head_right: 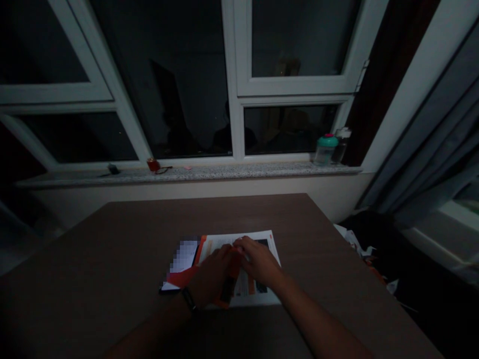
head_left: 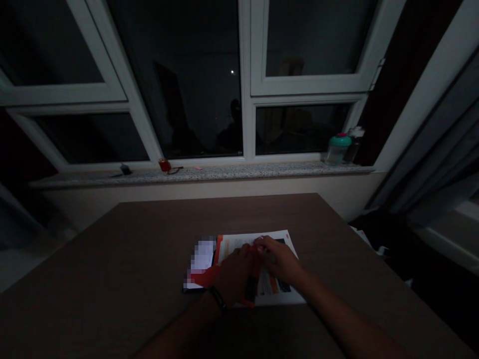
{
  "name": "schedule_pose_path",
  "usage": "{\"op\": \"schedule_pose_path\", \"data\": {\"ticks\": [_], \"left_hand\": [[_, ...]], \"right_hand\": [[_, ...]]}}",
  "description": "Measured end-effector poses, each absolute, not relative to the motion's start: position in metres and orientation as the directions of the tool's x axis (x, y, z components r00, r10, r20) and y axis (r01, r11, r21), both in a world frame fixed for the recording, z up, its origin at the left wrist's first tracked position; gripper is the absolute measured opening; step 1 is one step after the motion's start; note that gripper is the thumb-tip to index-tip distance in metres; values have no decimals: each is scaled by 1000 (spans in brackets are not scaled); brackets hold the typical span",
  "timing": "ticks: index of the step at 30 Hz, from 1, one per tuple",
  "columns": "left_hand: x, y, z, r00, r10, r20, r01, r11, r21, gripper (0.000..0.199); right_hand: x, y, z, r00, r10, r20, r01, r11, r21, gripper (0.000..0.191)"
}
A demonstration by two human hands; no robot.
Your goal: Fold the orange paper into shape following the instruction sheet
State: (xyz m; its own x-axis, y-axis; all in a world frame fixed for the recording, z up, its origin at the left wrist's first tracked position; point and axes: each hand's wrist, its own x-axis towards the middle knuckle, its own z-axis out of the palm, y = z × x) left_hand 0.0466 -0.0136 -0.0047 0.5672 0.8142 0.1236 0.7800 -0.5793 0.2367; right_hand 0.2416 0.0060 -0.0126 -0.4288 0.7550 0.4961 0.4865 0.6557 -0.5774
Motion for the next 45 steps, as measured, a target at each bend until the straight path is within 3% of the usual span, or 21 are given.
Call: {"op": "schedule_pose_path", "data": {"ticks": [5, 13, 17, 22, 34, 41, 45], "left_hand": [[47, -16, -8, 536, 831, 151, 781, -556, 286, 45], [38, -21, 2, 499, 838, 222, 674, -536, 508, 66], [34, -21, 4, 564, 803, 192, 652, -576, 493, 66], [34, -23, 4, 630, 758, 171, 637, -630, 444, 68], [33, -21, 5, 628, 752, 201, 592, -629, 504, 60], [30, -20, 4, 609, 762, 221, 587, -620, 521, 64], [23, -15, 2, 579, 777, 246, 556, -597, 578, 54]], "right_hand": [[244, 13, -19, -430, 770, 472, 483, 638, -601, 26], [260, 15, -15, -295, 843, 450, 536, 536, -653, 18], [262, 11, -9, -274, 836, 475, 521, 545, -657, 20], [256, 7, -13, -386, 799, 460, 464, 599, -652, 29], [252, 5, -11, -431, 805, 407, 447, 582, -679, 27], [253, 8, -14, -319, 857, 404, 505, 514, -693, 19], [261, 10, -11, -172, 903, 393, 553, 419, -720, 22]]}}
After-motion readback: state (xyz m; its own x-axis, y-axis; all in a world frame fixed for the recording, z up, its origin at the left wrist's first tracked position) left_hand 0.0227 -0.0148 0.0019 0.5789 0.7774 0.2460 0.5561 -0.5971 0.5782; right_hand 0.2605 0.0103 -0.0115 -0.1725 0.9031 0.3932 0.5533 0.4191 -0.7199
